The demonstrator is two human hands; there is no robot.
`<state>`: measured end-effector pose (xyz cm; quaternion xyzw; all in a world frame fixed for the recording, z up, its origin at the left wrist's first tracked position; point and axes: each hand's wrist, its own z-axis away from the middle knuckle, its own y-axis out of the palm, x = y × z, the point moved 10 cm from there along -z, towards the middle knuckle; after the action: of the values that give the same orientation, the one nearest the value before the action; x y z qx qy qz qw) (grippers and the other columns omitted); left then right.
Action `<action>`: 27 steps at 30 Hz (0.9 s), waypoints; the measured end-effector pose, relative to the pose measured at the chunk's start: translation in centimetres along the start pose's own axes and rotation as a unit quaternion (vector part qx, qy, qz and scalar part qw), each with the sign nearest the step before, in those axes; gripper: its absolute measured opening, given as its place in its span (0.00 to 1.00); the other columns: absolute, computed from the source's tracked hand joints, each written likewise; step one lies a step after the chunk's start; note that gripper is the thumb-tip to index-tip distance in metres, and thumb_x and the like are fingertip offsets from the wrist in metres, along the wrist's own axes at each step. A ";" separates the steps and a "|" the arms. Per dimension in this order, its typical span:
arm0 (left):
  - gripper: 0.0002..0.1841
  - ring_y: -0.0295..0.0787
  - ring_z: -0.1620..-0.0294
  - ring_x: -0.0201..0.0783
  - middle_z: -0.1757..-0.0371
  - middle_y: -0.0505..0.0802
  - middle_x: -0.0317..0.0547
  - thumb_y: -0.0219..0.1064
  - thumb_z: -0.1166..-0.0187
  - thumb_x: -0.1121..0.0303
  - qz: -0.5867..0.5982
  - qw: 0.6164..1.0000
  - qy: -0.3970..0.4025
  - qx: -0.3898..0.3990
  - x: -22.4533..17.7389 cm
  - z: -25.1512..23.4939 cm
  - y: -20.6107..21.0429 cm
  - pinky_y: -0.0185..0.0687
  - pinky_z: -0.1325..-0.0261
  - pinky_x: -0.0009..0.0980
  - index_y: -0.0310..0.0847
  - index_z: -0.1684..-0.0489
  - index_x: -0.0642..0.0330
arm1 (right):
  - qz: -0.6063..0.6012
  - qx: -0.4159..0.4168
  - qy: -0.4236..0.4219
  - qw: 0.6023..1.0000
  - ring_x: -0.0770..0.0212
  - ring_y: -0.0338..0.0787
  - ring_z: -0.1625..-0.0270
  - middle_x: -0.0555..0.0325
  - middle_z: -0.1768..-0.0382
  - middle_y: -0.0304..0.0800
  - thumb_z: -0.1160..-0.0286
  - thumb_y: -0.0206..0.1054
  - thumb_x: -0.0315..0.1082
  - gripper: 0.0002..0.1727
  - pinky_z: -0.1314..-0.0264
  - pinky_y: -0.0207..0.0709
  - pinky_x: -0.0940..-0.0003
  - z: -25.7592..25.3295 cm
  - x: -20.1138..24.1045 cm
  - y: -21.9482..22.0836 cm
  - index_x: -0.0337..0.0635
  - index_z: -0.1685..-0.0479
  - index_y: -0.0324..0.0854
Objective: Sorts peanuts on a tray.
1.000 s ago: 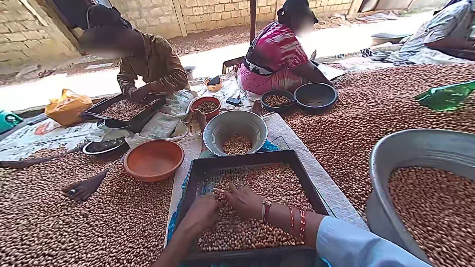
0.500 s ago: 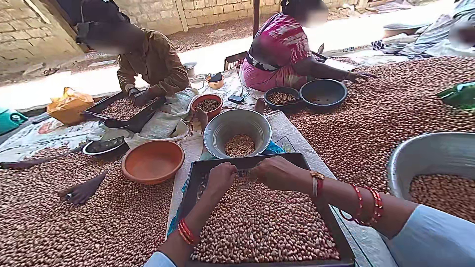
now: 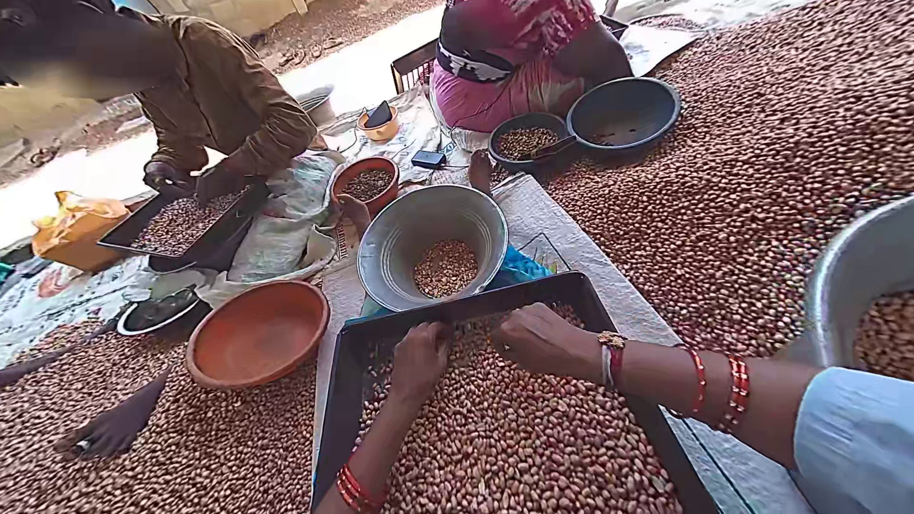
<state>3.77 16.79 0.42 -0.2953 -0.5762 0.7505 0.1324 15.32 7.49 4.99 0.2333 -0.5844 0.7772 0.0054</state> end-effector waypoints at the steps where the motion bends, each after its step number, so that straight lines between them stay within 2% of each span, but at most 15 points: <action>1: 0.16 0.88 0.33 0.58 0.40 0.93 0.57 0.65 0.17 0.63 -0.004 1.000 -0.009 0.013 0.0 0.0 0.1 0.79 0.29 0.56 0.89 0.38 0.58 | 0.004 0.002 -0.009 1.000 0.37 0.90 0.59 0.40 0.66 0.89 0.16 0.61 0.32 0.11 0.59 0.76 0.40 0.1 0.6 0.3 0.34 0.58 0.86; 3: 0.17 0.87 0.32 0.59 0.39 0.92 0.59 0.65 0.18 0.62 -0.026 0.999 -0.024 0.032 -0.1 0.0 0.3 0.78 0.29 0.56 0.88 0.37 0.59 | 0.015 -0.007 -0.015 1.000 0.38 0.90 0.60 0.40 0.65 0.88 0.16 0.60 0.29 0.09 0.60 0.77 0.41 0.3 1.2 0.6 0.33 0.59 0.84; 6: 0.18 0.86 0.31 0.59 0.40 0.92 0.60 0.65 0.19 0.61 -0.054 0.997 -0.023 0.045 -0.3 0.0 0.4 0.78 0.30 0.57 0.89 0.39 0.61 | 0.027 -0.015 -0.006 0.999 0.37 0.90 0.57 0.39 0.59 0.89 0.15 0.57 0.26 0.10 0.59 0.79 0.42 0.2 0.7 1.1 0.33 0.51 0.84; 8: 0.15 0.91 0.40 0.60 0.48 0.94 0.60 0.68 0.23 0.63 -0.021 0.999 0.028 -0.031 -0.7 0.3 -0.9 0.82 0.37 0.58 0.91 0.47 0.64 | 0.024 -0.014 -0.001 1.000 0.36 0.90 0.56 0.38 0.57 0.89 0.14 0.55 0.27 0.11 0.58 0.78 0.41 0.1 0.1 1.7 0.33 0.49 0.84; 9: 0.13 0.94 0.50 0.57 0.55 0.95 0.59 0.70 0.26 0.66 0.018 0.990 0.070 -0.117 -0.9 0.7 -2.5 0.87 0.46 0.56 0.90 0.52 0.66 | 0.024 -0.017 -0.001 1.000 0.36 0.90 0.55 0.38 0.57 0.89 0.13 0.56 0.28 0.12 0.58 0.78 0.41 0.1 -0.1 1.8 0.34 0.49 0.85; 10: 0.13 0.94 0.58 0.51 0.58 0.94 0.56 0.71 0.26 0.66 0.058 0.971 0.106 -0.204 -0.9 1.3 -4.4 0.89 0.53 0.49 0.89 0.51 0.67 | 0.026 -0.020 -0.004 0.999 0.36 0.90 0.56 0.39 0.58 0.89 0.13 0.56 0.28 0.12 0.59 0.78 0.41 0.1 -0.2 1.9 0.34 0.50 0.84; 11: 0.17 0.89 0.67 0.41 0.62 0.91 0.50 0.71 0.26 0.63 0.085 0.949 0.128 -0.274 -0.8 1.9 -6.2 0.87 0.62 0.37 0.86 0.46 0.67 | 0.029 -0.026 -0.008 0.999 0.37 0.90 0.57 0.39 0.59 0.88 0.14 0.56 0.27 0.11 0.60 0.78 0.42 0.1 -0.1 2.0 0.34 0.52 0.84; 12: 0.22 0.82 0.71 0.32 0.63 0.87 0.45 0.71 0.25 0.59 0.106 0.936 0.138 -0.307 -0.6 2.2 -7.5 0.81 0.68 0.26 0.84 0.42 0.67 | 0.031 -0.032 -0.012 0.999 0.37 0.90 0.58 0.39 0.60 0.88 0.15 0.56 0.27 0.10 0.61 0.77 0.42 0.0 0.0 2.0 0.33 0.55 0.84; 13: 0.22 0.80 0.72 0.28 0.64 0.86 0.42 0.72 0.26 0.57 0.120 0.932 0.145 -0.309 -0.6 2.4 -8.0 0.79 0.68 0.22 0.84 0.42 0.65 | 0.033 -0.038 -0.014 0.999 0.37 0.89 0.59 0.40 0.61 0.88 0.15 0.57 0.27 0.10 0.62 0.77 0.42 0.1 0.1 1.9 0.33 0.57 0.83; 14: 0.18 0.81 0.72 0.29 0.64 0.87 0.42 0.73 0.26 0.59 0.126 0.938 0.153 -0.286 -0.9 2.4 -7.7 0.80 0.67 0.25 0.87 0.47 0.63 | 0.036 -0.042 -0.015 0.998 0.37 0.89 0.60 0.40 0.62 0.88 0.15 0.57 0.27 0.10 0.63 0.77 0.42 0.1 0.2 1.8 0.33 0.58 0.83; 16: 0.09 0.89 0.68 0.37 0.64 0.92 0.43 0.73 0.27 0.65 0.108 0.962 0.168 -0.186 -1.9 2.2 -5.2 0.87 0.62 0.37 0.94 0.56 0.56 | 0.031 -0.036 -0.012 0.999 0.37 0.89 0.59 0.40 0.62 0.88 0.15 0.57 0.28 0.10 0.62 0.76 0.42 -0.1 0.0 1.9 0.33 0.57 0.83; 18: 0.08 0.93 0.61 0.46 0.60 0.93 0.47 0.74 0.27 0.68 0.076 0.979 0.170 -0.086 -3.2 2.4 -2.2 0.89 0.57 0.47 0.96 0.55 0.54 | 0.015 -0.019 0.003 1.000 0.37 0.90 0.57 0.40 0.59 0.88 0.15 0.58 0.30 0.10 0.59 0.76 0.40 -0.3 -0.4 2.2 0.35 0.52 0.84; 20: 0.10 0.93 0.52 0.54 0.55 0.94 0.54 0.75 0.26 0.69 0.034 0.986 0.158 -0.023 -3.9 2.6 -0.1 0.88 0.50 0.54 0.96 0.50 0.54 | -0.005 -0.010 0.016 1.000 0.37 0.90 0.55 0.40 0.57 0.89 0.16 0.59 0.31 0.11 0.57 0.76 0.39 -0.4 -0.9 2.5 0.36 0.49 0.84; 24: 0.10 0.93 0.49 0.56 0.54 0.94 0.55 0.73 0.25 0.68 0.010 0.988 0.151 -0.011 -4.3 2.7 0.8 0.87 0.46 0.53 0.95 0.51 0.58 | -0.018 -0.004 0.031 0.999 0.38 0.90 0.54 0.42 0.59 0.90 0.16 0.60 0.33 0.10 0.56 0.76 0.39 -0.6 -1.4 2.6 0.37 0.51 0.84; 27: 0.09 0.94 0.47 0.54 0.54 0.96 0.54 0.74 0.25 0.69 0.047 0.990 0.136 0.006 -3.3 2.2 1.1 0.86 0.38 0.52 0.95 0.53 0.61 | -0.019 -0.011 0.030 0.999 0.38 0.90 0.55 0.41 0.61 0.89 0.16 0.60 0.33 0.10 0.57 0.75 0.39 -0.5 -1.4 2.6 0.36 0.51 0.84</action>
<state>5.28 12.96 0.67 -0.4207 -0.5341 0.7120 0.1757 15.68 7.51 2.02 0.2209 -0.5882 0.7769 0.0401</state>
